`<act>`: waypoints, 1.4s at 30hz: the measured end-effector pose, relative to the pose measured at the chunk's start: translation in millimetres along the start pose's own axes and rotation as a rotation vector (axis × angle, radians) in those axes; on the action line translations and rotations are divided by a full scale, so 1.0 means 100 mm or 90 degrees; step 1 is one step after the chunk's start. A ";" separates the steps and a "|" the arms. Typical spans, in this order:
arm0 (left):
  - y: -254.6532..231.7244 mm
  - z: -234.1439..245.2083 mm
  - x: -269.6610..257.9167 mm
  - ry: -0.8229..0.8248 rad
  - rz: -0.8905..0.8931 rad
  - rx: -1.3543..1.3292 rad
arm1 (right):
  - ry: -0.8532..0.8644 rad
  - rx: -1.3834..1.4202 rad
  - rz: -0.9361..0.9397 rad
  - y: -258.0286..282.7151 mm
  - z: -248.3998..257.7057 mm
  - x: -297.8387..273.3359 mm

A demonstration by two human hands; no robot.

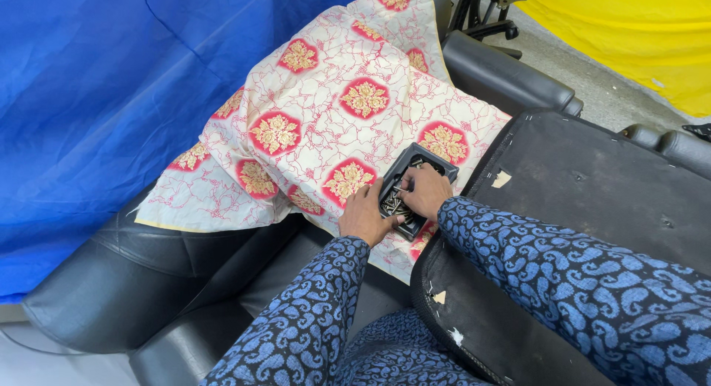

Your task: The person uses a screwdriver to tighten screws into a black chair seat base. They then pick up a screw from a tray and continue fastening it into the seat. The work is performed on a patterned fabric surface with other chair parts visible nearby.

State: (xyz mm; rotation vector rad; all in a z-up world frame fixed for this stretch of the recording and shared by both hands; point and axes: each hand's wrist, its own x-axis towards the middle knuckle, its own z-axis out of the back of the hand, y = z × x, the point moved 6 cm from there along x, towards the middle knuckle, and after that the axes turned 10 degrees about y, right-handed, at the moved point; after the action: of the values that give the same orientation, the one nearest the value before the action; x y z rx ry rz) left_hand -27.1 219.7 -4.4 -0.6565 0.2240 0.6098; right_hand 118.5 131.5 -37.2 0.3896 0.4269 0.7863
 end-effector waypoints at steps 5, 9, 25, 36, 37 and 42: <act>-0.01 0.00 0.00 0.002 0.010 0.000 | 0.019 0.186 -0.012 -0.10 0.05 0.05; 0.00 0.01 0.02 -0.002 0.004 -0.005 | -0.005 0.247 -0.002 -0.10 0.16 -0.05; -0.14 0.14 -0.56 -0.186 -0.117 -0.098 | -0.066 0.400 -0.001 -0.32 0.56 -0.95; -0.18 -0.63 -0.69 0.077 -0.188 -0.390 | 0.078 0.432 0.003 -0.35 0.33 -1.63; -0.16 -0.67 -0.69 0.085 -0.182 -0.403 | 0.080 0.424 0.034 -0.31 0.34 -1.69; -0.11 -0.79 -0.72 0.135 -0.180 -0.415 | 0.082 0.371 0.101 -0.12 0.33 -1.94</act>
State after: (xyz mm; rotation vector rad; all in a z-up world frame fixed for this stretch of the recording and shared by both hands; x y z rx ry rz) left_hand -78.9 129.9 -32.4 -1.3605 0.1225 0.3310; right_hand 20.0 -26.9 28.1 0.9271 0.7551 0.8362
